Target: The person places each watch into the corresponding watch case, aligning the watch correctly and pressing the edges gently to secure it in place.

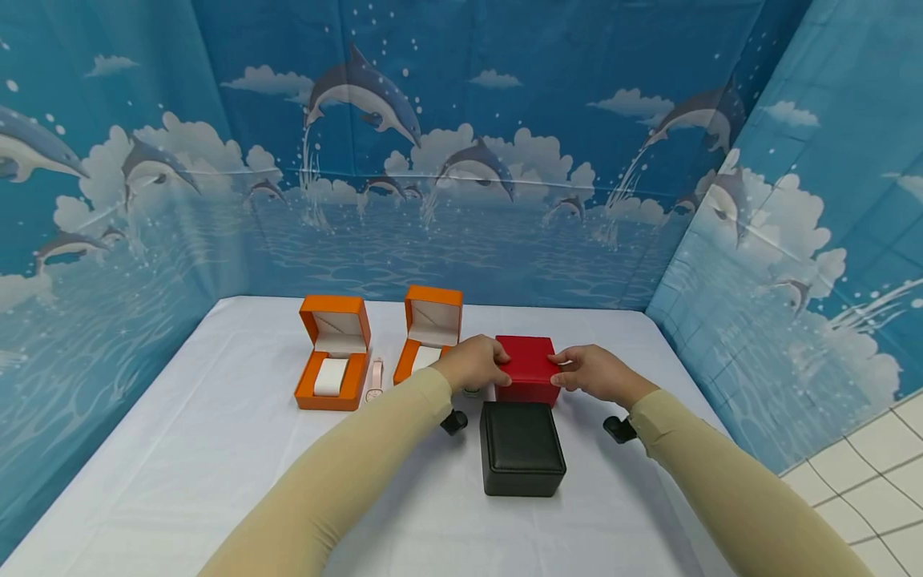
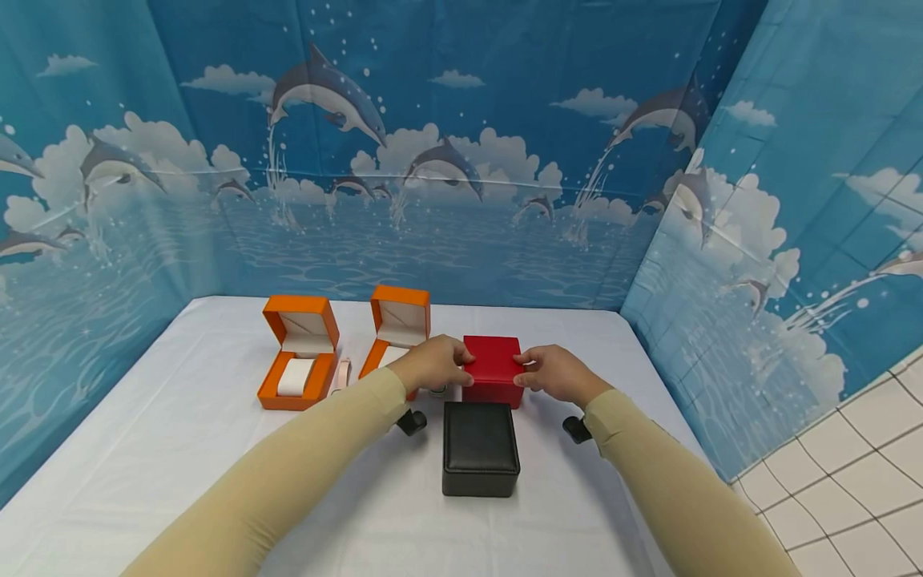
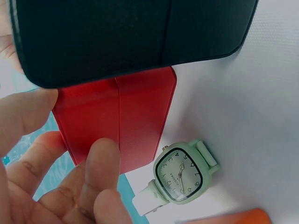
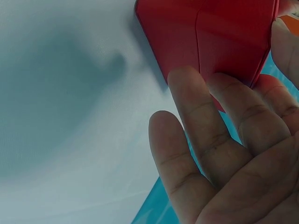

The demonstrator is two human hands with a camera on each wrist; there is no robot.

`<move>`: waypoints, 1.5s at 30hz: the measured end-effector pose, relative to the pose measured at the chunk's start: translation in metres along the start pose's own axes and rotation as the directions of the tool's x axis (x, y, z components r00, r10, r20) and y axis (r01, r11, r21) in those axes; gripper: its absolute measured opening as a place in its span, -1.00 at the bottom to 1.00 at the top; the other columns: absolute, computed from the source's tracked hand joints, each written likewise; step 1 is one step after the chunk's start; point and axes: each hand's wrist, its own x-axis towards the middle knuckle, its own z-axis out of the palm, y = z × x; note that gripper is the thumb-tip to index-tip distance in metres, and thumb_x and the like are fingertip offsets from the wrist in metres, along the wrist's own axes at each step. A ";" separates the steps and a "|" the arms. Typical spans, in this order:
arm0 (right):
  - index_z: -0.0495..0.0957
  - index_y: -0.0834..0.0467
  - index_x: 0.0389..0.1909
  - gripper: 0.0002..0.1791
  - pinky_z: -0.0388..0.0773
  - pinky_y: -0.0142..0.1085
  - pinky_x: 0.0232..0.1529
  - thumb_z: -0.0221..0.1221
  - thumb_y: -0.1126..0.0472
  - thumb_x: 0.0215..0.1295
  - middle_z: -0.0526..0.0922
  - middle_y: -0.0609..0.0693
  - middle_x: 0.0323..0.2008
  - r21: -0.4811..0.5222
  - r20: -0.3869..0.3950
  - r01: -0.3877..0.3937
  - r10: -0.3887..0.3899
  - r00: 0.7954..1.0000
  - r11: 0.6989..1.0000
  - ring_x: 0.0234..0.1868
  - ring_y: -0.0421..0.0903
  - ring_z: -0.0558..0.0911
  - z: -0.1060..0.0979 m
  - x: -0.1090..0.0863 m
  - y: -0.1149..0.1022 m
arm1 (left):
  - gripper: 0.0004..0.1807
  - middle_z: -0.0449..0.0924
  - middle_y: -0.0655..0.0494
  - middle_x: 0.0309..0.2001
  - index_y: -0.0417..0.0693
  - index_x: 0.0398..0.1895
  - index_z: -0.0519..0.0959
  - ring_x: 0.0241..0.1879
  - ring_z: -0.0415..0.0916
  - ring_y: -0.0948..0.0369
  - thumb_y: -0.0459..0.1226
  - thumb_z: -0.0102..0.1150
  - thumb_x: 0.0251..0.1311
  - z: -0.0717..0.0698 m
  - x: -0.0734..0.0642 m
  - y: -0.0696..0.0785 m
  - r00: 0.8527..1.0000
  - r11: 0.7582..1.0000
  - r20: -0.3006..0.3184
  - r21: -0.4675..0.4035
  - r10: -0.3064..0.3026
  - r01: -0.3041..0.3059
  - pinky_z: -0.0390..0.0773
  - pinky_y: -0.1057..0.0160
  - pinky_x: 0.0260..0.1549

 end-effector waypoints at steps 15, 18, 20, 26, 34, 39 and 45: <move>0.34 0.26 0.53 -0.21 0.69 0.05 0.20 0.37 0.04 0.41 0.54 0.31 0.38 -0.001 0.002 0.000 0.000 1.000 1.000 0.05 0.07 0.74 0.008 0.002 -0.002 | -0.50 0.65 0.16 0.29 0.05 0.34 0.64 0.09 0.56 0.21 -0.13 0.41 0.36 -0.003 -0.004 -0.002 0.999 0.995 0.028 0.101 0.025 -0.028 0.68 0.23 0.05; 0.35 0.25 0.53 -0.22 0.69 0.04 0.21 0.37 0.03 0.41 0.53 0.32 0.39 -0.013 -0.012 0.011 -0.012 1.000 1.000 0.12 0.12 0.72 0.007 0.004 -0.002 | -0.50 0.64 0.17 0.31 0.08 0.36 0.63 0.15 0.55 0.19 -0.11 0.37 0.39 -0.008 -0.003 -0.003 0.998 0.987 0.040 0.150 0.058 -0.063 0.66 0.22 0.09; 0.35 0.24 0.53 -0.22 0.69 0.03 0.21 0.37 0.03 0.40 0.52 0.32 0.40 -0.025 -0.022 0.020 -0.021 1.000 0.999 0.21 0.19 0.68 0.006 0.006 -0.003 | -0.51 0.63 0.16 0.32 0.10 0.38 0.61 0.21 0.54 0.17 -0.09 0.33 0.42 -0.015 -0.003 -0.006 0.995 0.980 0.050 0.174 0.086 -0.093 0.66 0.18 0.14; 0.33 0.18 0.55 -0.16 0.73 0.01 0.14 0.42 0.01 0.33 0.50 0.33 0.39 -0.067 -0.040 0.005 -0.008 0.999 0.998 0.34 0.30 0.54 0.004 0.007 -0.005 | -0.50 0.57 0.08 0.39 0.15 0.43 0.56 0.35 0.51 0.10 -0.07 0.27 0.47 -0.044 -0.008 -0.026 0.992 0.982 0.029 0.143 0.124 -0.127 0.60 0.04 0.31; 0.37 0.18 0.53 -0.20 0.77 0.00 0.03 0.41 0.05 0.34 0.47 0.32 0.41 -0.209 -0.183 0.058 -0.097 0.978 0.976 0.31 0.34 0.53 0.009 -0.002 -0.021 | -0.44 0.50 0.03 0.47 0.09 0.50 0.48 0.40 0.51 0.01 -0.08 0.25 0.49 -0.080 -0.030 -0.060 0.997 0.984 -0.018 0.166 0.074 -0.071 0.52 -0.08 0.38; 0.46 0.18 0.47 -0.30 0.70 0.13 0.16 0.39 0.08 0.37 0.49 0.30 0.41 -0.284 -0.211 0.142 -0.206 0.955 0.948 0.37 0.35 0.49 0.012 -0.009 -0.043 | -0.39 0.47 0.02 0.49 0.07 0.55 0.41 0.39 0.51 0.01 -0.10 0.26 0.49 -0.088 -0.040 -0.077 0.999 0.972 0.011 0.231 0.043 -0.044 0.52 -0.08 0.38; 0.55 0.13 0.41 -0.40 0.63 0.16 0.25 0.37 0.07 0.40 0.52 0.23 0.40 -0.357 -0.103 0.248 -0.302 0.948 0.901 0.41 0.28 0.47 0.018 -0.003 -0.066 | -0.32 0.41 -0.02 0.52 0.03 0.58 0.36 0.46 0.43 -0.01 -0.08 0.30 0.46 -0.089 -0.045 -0.092 0.999 0.955 0.043 0.296 -0.006 -0.007 0.46 -0.08 0.44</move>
